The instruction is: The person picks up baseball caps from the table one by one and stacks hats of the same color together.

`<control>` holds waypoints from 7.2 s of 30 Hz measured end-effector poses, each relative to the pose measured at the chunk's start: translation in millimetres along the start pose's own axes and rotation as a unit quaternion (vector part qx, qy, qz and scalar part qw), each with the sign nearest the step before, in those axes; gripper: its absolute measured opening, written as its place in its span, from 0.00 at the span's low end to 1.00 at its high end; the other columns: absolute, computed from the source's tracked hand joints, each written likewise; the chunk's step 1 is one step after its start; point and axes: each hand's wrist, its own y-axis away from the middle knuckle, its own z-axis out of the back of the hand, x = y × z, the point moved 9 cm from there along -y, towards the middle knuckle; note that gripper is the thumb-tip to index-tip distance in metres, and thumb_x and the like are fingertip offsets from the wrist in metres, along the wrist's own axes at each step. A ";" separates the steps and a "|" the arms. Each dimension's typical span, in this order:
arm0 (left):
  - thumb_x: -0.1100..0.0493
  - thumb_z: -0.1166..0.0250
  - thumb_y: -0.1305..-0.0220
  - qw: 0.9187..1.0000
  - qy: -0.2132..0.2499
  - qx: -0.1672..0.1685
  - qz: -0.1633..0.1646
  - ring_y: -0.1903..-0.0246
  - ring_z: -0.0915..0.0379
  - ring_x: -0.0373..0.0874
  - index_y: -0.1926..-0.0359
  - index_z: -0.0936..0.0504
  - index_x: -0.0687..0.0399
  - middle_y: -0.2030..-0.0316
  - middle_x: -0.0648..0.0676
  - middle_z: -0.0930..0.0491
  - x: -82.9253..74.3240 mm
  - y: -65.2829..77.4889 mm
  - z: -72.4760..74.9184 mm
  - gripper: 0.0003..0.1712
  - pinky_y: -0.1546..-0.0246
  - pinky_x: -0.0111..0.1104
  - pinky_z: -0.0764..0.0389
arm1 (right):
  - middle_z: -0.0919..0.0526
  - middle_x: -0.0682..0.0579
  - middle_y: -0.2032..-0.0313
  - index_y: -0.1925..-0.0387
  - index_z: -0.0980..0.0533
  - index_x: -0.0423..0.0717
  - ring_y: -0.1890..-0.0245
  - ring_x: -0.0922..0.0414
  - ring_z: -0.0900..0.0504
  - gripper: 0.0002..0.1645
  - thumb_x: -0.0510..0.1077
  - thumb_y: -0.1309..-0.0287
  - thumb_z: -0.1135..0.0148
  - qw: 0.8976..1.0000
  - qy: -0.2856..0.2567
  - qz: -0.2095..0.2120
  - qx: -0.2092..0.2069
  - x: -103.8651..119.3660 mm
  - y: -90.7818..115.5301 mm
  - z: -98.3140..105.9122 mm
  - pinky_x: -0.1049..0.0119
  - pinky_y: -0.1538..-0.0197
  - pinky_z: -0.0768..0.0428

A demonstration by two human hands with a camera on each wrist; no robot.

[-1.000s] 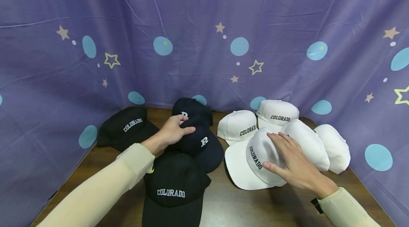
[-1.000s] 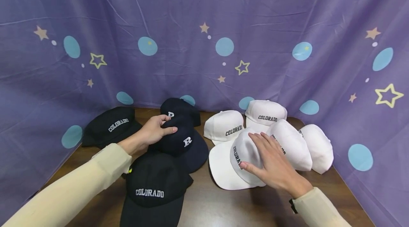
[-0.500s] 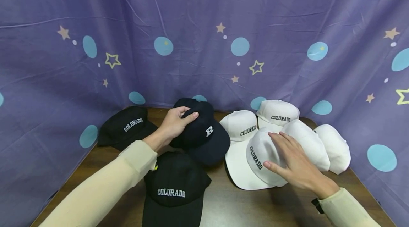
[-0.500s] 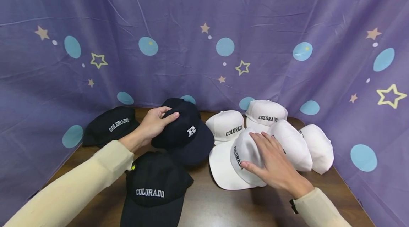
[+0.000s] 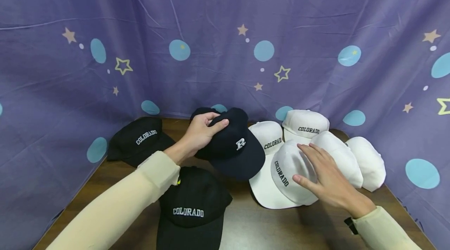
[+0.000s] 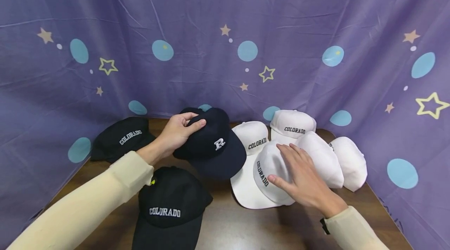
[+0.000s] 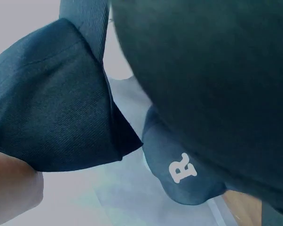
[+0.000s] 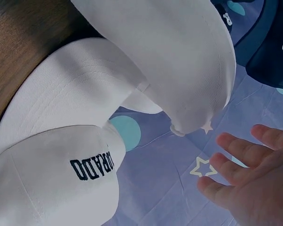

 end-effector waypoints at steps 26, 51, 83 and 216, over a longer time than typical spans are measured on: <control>0.57 0.31 0.30 0.985 0.005 0.171 -0.008 0.69 0.16 0.40 0.48 0.15 0.60 0.67 0.53 0.12 -12.1 33.8 -70.9 0.15 0.64 0.31 0.17 | 0.34 0.43 0.26 0.22 0.40 0.51 0.25 0.38 0.43 0.48 0.56 0.39 0.30 1.000 -0.010 0.014 -0.010 4.2 -0.7 7.0 0.36 0.28 0.46; 0.59 0.30 0.32 0.953 -0.023 0.303 -0.017 0.64 0.20 0.34 0.54 0.13 0.59 0.67 0.45 0.14 5.4 70.7 -132.3 0.10 0.57 0.26 0.22 | 0.31 0.46 0.28 0.23 0.38 0.50 0.25 0.39 0.42 0.46 0.52 0.38 0.31 0.999 -0.026 0.025 -0.025 8.1 -2.7 9.1 0.37 0.30 0.44; 0.52 0.27 0.35 0.935 -0.218 0.279 -0.018 0.66 0.26 0.31 0.64 0.11 0.49 0.71 0.38 0.18 37.7 62.8 -157.3 0.06 0.58 0.25 0.26 | 0.33 0.45 0.27 0.22 0.39 0.51 0.25 0.40 0.43 0.45 0.52 0.36 0.32 0.999 -0.030 0.022 -0.010 9.5 -4.0 1.8 0.37 0.29 0.45; 0.37 0.43 0.25 0.935 -0.350 0.011 -0.064 0.36 0.29 0.56 0.36 0.21 0.55 0.38 0.56 0.21 24.4 82.3 25.8 0.31 0.34 0.56 0.33 | 0.18 0.34 0.49 0.31 0.33 0.33 0.50 0.38 0.19 0.48 0.69 0.32 0.41 0.987 0.021 -0.156 0.046 -49.6 -1.7 -2.3 0.39 0.51 0.23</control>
